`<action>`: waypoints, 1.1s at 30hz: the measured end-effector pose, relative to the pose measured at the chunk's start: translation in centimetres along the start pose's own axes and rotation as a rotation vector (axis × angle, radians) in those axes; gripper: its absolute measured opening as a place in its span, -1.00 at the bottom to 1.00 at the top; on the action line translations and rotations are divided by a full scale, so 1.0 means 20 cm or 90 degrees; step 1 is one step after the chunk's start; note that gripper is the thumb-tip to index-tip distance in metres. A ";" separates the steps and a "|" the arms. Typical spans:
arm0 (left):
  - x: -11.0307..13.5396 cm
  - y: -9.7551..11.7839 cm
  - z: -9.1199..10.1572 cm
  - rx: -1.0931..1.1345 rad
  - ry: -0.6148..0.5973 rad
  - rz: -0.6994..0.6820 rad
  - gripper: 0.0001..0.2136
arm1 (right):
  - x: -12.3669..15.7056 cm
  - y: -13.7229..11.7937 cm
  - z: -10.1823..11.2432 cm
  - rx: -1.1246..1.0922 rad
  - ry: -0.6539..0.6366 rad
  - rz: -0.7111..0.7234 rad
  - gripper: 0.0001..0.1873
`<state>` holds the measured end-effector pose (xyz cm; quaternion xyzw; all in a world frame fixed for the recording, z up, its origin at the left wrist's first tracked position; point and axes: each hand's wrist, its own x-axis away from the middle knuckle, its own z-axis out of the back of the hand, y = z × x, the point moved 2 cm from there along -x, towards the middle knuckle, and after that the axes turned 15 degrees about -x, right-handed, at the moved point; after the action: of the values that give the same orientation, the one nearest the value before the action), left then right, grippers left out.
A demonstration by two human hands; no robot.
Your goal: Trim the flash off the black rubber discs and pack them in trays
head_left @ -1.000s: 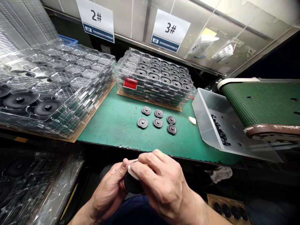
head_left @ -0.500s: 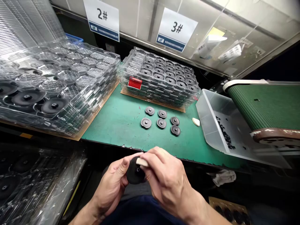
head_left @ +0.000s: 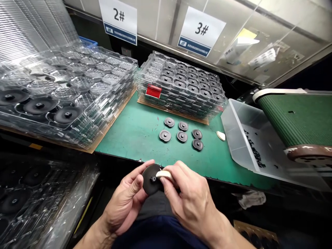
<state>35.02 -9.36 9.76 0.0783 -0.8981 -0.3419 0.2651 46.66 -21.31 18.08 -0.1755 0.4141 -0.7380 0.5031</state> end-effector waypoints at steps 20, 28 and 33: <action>0.03 0.09 -0.05 -0.009 0.038 -0.088 -0.52 | -0.02 -0.08 -0.04 -0.023 0.005 0.014 -0.85; 0.03 0.08 0.01 -0.016 0.018 -0.054 -0.52 | -0.03 -0.04 0.02 0.013 -0.007 0.018 -0.85; 0.02 0.08 0.02 0.001 -0.013 -0.018 -0.58 | -0.04 -0.03 0.04 -0.023 -0.107 0.019 -0.88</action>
<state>34.43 -8.04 10.72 0.0876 -0.9000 -0.3454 0.2511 47.09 -20.93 19.22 -0.2397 0.3865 -0.7055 0.5435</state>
